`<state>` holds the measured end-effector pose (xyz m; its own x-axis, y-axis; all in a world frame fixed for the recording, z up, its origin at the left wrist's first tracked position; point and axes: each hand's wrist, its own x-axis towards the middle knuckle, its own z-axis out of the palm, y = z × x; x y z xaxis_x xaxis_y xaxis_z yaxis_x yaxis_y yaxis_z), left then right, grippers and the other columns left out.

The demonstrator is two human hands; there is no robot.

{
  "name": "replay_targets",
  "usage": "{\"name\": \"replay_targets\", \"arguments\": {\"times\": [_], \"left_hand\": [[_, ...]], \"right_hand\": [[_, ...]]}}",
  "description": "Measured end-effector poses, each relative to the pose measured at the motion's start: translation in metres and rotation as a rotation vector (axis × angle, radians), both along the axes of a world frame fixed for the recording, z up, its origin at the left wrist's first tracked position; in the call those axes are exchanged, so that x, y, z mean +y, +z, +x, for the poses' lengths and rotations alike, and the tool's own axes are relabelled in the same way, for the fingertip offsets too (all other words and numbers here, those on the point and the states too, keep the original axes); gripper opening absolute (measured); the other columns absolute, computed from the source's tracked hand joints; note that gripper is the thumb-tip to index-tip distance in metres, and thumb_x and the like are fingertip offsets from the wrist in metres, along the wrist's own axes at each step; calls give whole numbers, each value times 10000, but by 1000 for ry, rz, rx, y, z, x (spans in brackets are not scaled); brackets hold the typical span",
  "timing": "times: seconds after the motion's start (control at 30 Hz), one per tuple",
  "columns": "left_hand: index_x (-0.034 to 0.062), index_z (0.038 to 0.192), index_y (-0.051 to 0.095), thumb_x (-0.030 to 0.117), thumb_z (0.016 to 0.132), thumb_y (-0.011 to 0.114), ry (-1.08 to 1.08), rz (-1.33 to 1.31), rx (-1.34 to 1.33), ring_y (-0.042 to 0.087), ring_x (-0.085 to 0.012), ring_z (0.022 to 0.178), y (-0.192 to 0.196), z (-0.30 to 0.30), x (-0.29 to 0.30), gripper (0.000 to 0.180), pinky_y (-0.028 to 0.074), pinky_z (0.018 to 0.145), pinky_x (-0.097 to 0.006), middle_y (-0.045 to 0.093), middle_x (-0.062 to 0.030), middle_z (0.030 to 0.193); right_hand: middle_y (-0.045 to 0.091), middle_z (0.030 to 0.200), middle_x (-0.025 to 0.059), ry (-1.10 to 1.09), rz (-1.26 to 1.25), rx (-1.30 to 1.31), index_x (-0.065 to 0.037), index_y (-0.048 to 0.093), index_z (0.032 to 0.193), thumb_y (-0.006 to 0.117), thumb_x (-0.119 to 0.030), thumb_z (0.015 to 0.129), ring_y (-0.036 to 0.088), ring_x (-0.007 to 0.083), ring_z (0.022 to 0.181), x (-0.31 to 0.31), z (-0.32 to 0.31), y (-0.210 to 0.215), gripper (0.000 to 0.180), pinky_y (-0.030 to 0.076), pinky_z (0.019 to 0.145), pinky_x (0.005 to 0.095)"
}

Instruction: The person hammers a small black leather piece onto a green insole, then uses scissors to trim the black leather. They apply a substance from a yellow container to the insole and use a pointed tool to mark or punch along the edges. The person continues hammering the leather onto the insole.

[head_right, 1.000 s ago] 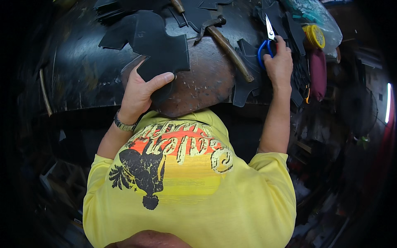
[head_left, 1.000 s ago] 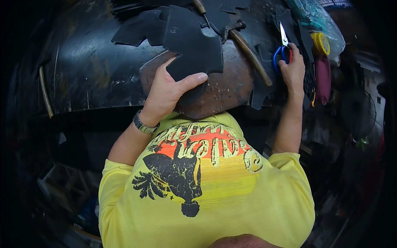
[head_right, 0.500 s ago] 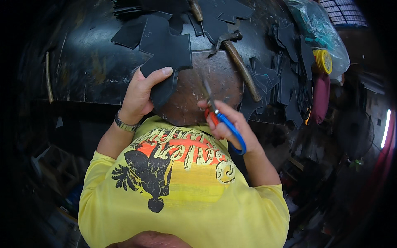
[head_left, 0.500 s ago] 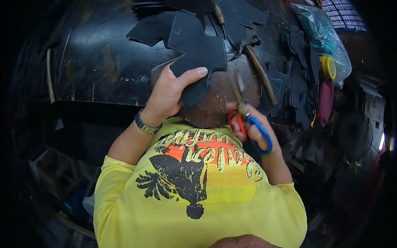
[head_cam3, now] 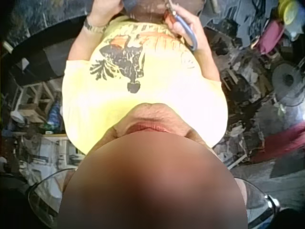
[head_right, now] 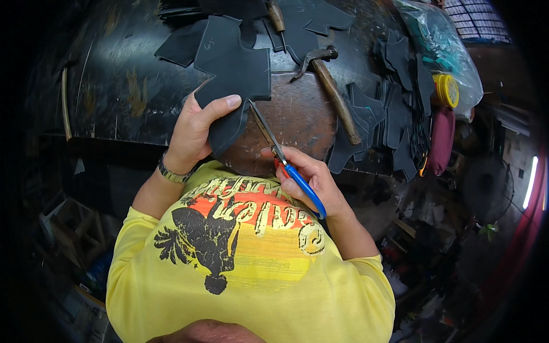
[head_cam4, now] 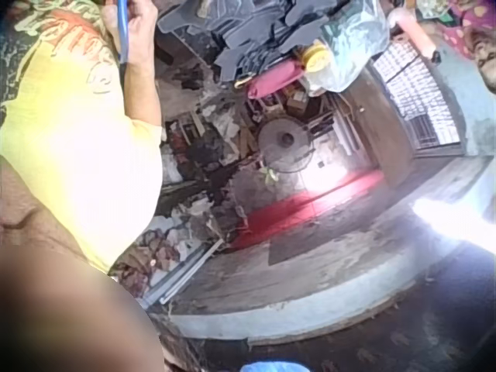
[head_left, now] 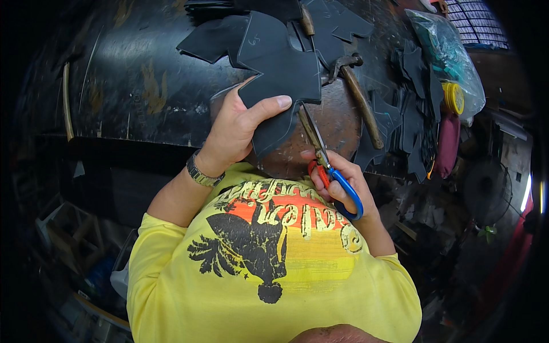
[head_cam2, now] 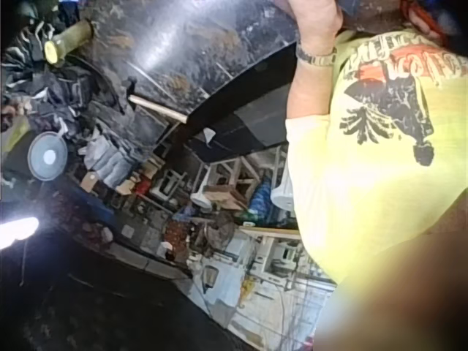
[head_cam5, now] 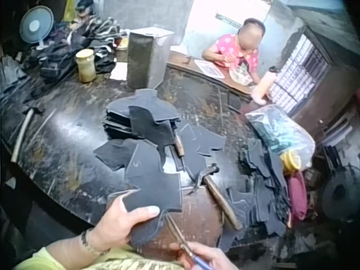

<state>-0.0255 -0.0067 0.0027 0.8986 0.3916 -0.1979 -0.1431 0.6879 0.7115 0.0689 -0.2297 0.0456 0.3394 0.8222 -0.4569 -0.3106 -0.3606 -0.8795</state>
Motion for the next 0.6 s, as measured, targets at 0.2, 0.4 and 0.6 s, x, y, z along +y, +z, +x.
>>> {"name": "replay_targets", "arguments": {"times": [0.2, 0.4, 0.6], "left_hand": [[-10, 1236, 621, 34, 935, 695, -38, -88, -14, 704, -143, 992, 0, -2, 3, 313, 589, 888, -293, 715, -89, 1132], [-13, 1240, 623, 30, 935, 701, -21, -40, -22, 703, -144, 993, -2, -1, 2, 318, 586, 885, -288, 716, -90, 1139], [-16, 1230, 628, 33, 934, 704, -15, 0, 6, 700, -148, 995, 0, -2, 1, 310, 580, 890, -289, 717, -93, 1141]], "right_hand": [[550, 750, -27, -10, -12, 29, 27, 587, 1350, 694, -699, 829, 452, 30, 561, 1, -1, 0, 900, 310, 511, 192], [533, 793, -33, -28, 91, 158, 14, 550, 1429, 716, -272, 964, 468, 17, 603, -6, 0, -7, 571, 357, 539, 183], [534, 822, -29, -23, 94, 88, 21, 542, 1445, 738, -150, 936, 470, 20, 652, -8, -1, -13, 571, 363, 601, 168]]}}
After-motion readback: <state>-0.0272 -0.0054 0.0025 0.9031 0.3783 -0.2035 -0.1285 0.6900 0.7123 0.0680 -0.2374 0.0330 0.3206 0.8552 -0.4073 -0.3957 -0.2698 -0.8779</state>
